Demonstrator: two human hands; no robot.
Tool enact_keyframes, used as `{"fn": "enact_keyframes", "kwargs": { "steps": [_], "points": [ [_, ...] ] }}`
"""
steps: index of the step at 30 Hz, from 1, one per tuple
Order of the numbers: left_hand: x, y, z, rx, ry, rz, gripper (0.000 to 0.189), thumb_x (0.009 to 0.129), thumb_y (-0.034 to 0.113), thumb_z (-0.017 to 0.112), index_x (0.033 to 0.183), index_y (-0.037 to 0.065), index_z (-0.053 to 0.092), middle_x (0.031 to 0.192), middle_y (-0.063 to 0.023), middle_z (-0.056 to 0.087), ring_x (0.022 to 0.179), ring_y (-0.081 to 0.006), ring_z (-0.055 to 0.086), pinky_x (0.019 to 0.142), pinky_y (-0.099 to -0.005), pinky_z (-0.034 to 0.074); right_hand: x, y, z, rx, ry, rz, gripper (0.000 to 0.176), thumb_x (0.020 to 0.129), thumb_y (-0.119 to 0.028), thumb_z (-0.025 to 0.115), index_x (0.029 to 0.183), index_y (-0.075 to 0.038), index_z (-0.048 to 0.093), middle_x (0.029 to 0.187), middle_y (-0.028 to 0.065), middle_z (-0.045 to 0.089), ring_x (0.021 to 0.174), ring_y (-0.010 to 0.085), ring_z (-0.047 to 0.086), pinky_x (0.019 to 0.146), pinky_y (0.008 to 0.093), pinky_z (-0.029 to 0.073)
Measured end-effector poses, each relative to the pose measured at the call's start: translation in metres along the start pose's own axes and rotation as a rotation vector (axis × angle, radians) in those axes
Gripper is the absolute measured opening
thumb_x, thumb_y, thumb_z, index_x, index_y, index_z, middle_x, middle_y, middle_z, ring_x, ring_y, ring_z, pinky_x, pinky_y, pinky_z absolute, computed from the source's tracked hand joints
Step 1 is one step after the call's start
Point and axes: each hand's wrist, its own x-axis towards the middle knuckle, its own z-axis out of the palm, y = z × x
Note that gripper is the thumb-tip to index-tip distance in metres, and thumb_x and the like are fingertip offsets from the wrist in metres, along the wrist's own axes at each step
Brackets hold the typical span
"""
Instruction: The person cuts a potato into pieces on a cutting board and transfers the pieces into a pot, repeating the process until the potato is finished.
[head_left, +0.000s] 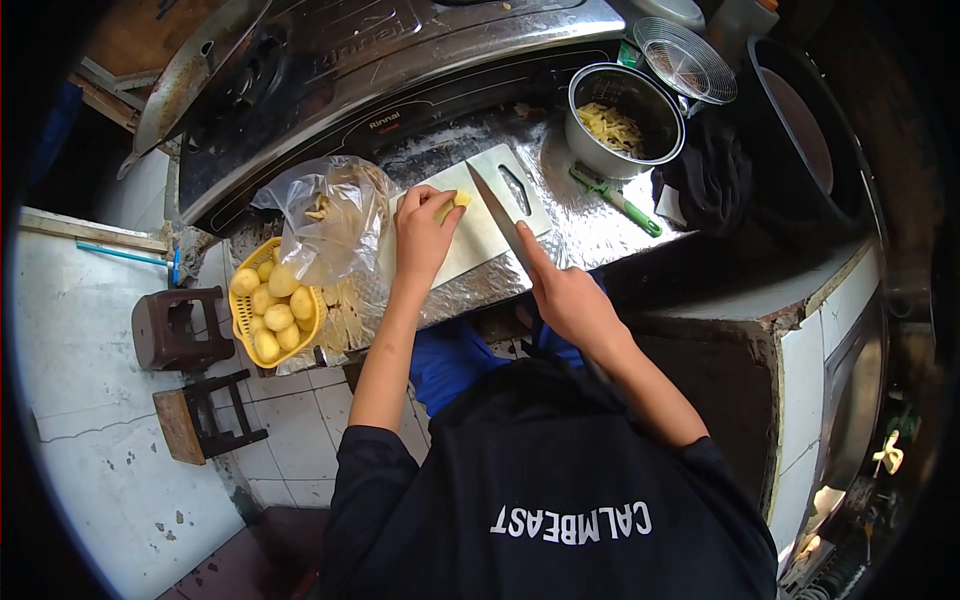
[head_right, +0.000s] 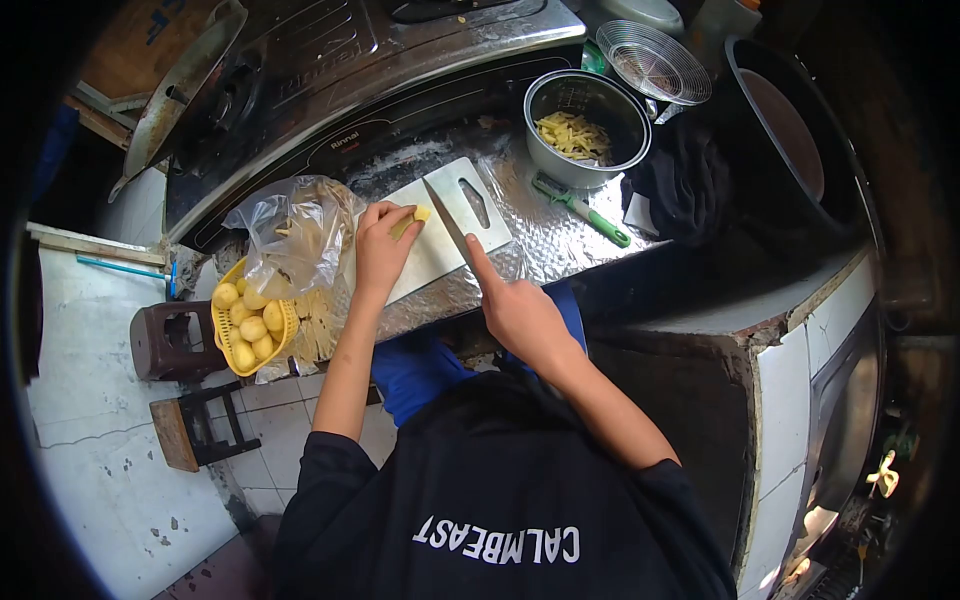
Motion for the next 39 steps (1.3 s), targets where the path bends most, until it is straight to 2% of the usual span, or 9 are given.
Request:
{"fn": "enact_keyframes", "kwargs": {
  "steps": [2,7,17,25,31,34,39],
  "points": [
    [-0.003,0.002,0.006,-0.063,0.06,-0.084,0.021,0.08,0.014,0.08,0.1,0.007,0.078,0.107,-0.0085,0.064,0.102,-0.0294,0.058,0.092,-0.0402,0.047,0.016,-0.001,0.003,-0.04,-0.022,-0.015,0.079,0.091,-0.008,0.056,0.161,-0.018,0.02,0.058,0.0264,0.059,0.058,0.0471,0.063,0.059,0.0591,0.05],
    [-0.003,-0.001,0.012,-0.037,0.106,-0.061,0.023,0.079,0.017,0.08,0.1,0.009,0.079,0.108,-0.002,0.065,0.111,-0.0253,0.055,0.098,-0.0398,0.043,0.035,-0.003,0.005,-0.097,-0.039,-0.039,0.08,0.091,-0.01,0.057,0.161,-0.018,0.02,0.059,0.0249,0.061,0.055,0.0459,0.063,0.056,0.0573,0.051],
    [-0.005,-0.001,0.014,-0.039,0.145,-0.082,0.019,0.078,0.018,0.081,0.096,0.011,0.081,0.107,-0.0013,0.065,0.112,-0.0243,0.055,0.098,-0.039,0.043,0.042,-0.011,0.016,-0.189,-0.083,0.01,0.079,0.091,-0.01,0.057,0.161,-0.015,0.021,0.06,0.0242,0.062,0.056,0.0452,0.065,0.055,0.0568,0.052],
    [-0.004,-0.005,0.012,-0.047,0.139,-0.06,0.015,0.08,0.015,0.08,0.094,0.008,0.081,0.107,-0.0039,0.068,0.109,-0.0245,0.058,0.097,-0.0375,0.046,0.049,-0.019,0.016,-0.282,-0.095,-0.015,0.081,0.087,-0.009,0.057,0.16,-0.01,0.022,0.062,0.0249,0.063,0.057,0.0449,0.065,0.056,0.0562,0.053],
    [-0.004,-0.002,0.011,-0.072,0.159,-0.091,0.012,0.08,0.015,0.08,0.09,0.008,0.081,0.106,-0.0038,0.068,0.109,-0.0241,0.059,0.096,-0.0363,0.046,0.052,-0.019,0.003,-0.184,-0.124,0.035,0.076,0.089,-0.008,0.055,0.159,-0.009,0.025,0.063,0.0277,0.063,0.06,0.0471,0.066,0.059,0.0576,0.053],
    [-0.005,-0.003,0.013,-0.099,0.167,-0.091,0.011,0.08,0.016,0.078,0.088,0.009,0.081,0.106,-0.0032,0.068,0.11,-0.0261,0.057,0.099,-0.0391,0.043,0.053,-0.015,0.007,-0.14,-0.083,-0.025,0.076,0.089,-0.008,0.055,0.159,-0.008,0.025,0.063,0.0285,0.063,0.059,0.0475,0.065,0.059,0.0578,0.052],
    [-0.006,-0.006,0.014,-0.094,0.151,-0.103,0.011,0.08,0.016,0.078,0.088,0.009,0.081,0.107,-0.0032,0.067,0.112,-0.026,0.056,0.1,-0.0389,0.042,0.051,-0.021,0.011,-0.183,-0.124,-0.012,0.078,0.088,-0.007,0.057,0.159,-0.007,0.025,0.06,0.0272,0.062,0.057,0.0468,0.065,0.058,0.0573,0.053]
  ]
}}
